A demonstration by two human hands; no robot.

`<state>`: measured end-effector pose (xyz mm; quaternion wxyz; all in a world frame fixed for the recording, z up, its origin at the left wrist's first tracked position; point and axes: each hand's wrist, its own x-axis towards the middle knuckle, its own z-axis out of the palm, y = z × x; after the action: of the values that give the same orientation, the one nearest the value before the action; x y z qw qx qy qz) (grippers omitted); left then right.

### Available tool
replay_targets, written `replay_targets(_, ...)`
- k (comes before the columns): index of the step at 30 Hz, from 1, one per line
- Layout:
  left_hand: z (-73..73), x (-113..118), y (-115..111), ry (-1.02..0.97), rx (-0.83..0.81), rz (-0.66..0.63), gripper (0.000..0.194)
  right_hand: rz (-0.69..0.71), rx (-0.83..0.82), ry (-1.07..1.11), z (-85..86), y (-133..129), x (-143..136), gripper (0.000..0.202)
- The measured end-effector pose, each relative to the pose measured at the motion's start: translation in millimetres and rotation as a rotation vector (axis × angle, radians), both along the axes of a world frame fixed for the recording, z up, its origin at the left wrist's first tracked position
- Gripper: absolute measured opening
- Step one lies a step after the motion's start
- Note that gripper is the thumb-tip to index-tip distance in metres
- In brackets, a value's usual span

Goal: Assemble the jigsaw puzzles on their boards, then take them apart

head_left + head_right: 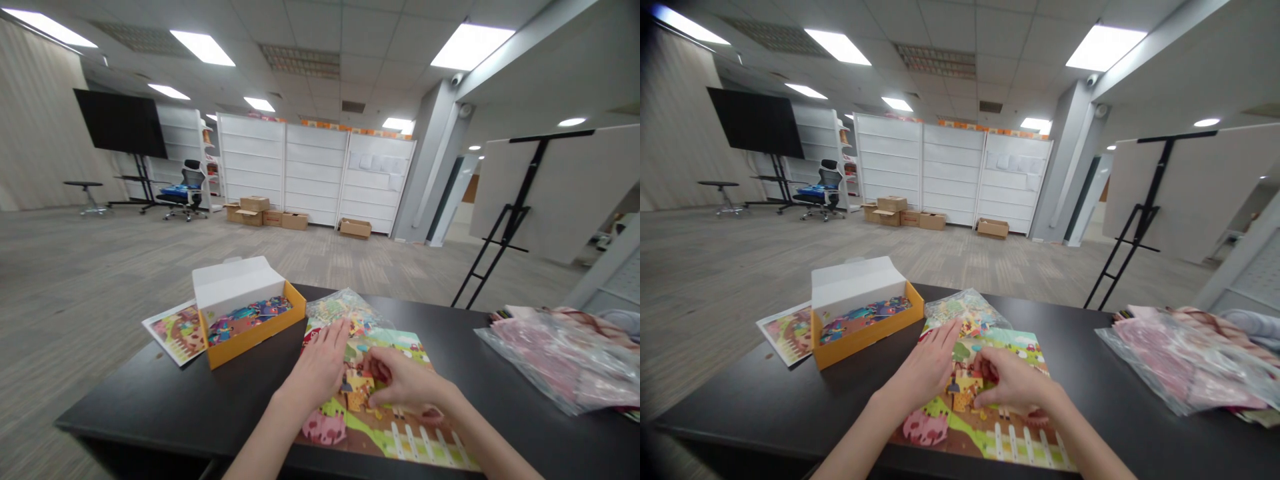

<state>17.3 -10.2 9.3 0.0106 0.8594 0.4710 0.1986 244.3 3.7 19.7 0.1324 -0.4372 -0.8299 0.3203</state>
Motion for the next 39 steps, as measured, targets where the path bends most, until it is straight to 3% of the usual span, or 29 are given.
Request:
replay_targets(8, -1.9, -2.9, -0.8, 0.007, 0.037, 0.006, 0.077, 0.070, -0.396, 0.384, 5.7, 3.3, 12.2, 0.029)
replay_targets(13, -2.2, -1.1, -1.6, -0.001, 0.034, -0.004, 0.079, -0.189, -0.270, 0.689, 6.9, 18.0, 22.9, 0.036)
replay_targets(16, 0.2, 0.2, -3.2, -0.016, 0.017, -0.009, 0.076, -0.360, -0.276, 0.747, -0.4, 27.7, 23.2, 0.043)
replay_targets(23, 2.6, 2.1, -5.8, -0.034, -0.008, -0.020, 0.073, -0.485, -0.227, 0.740, -19.9, 35.5, 4.6, 0.050)
replay_targets(29, 1.7, 2.8, -5.7, -0.032, -0.011, -0.018, 0.075, -0.380, -0.139, 0.614, -8.8, 27.9, 2.7, 0.050)
replay_targets(34, -0.2, -1.6, -2.0, -0.107, -0.014, -0.035, 0.075, -0.361, 0.099, 0.509, -8.8, 27.8, 10.0, 0.046)
replay_targets(36, 0.0, -3.6, -0.3, -0.154, -0.032, -0.032, 0.074, -0.276, 0.152, 0.414, -7.0, 22.3, 8.0, 0.047)
replay_targets(39, 1.9, -4.8, 0.7, -0.203, -0.072, -0.029, 0.074, -0.023, 0.248, 0.177, -2.0, 9.6, -1.1, 0.040)
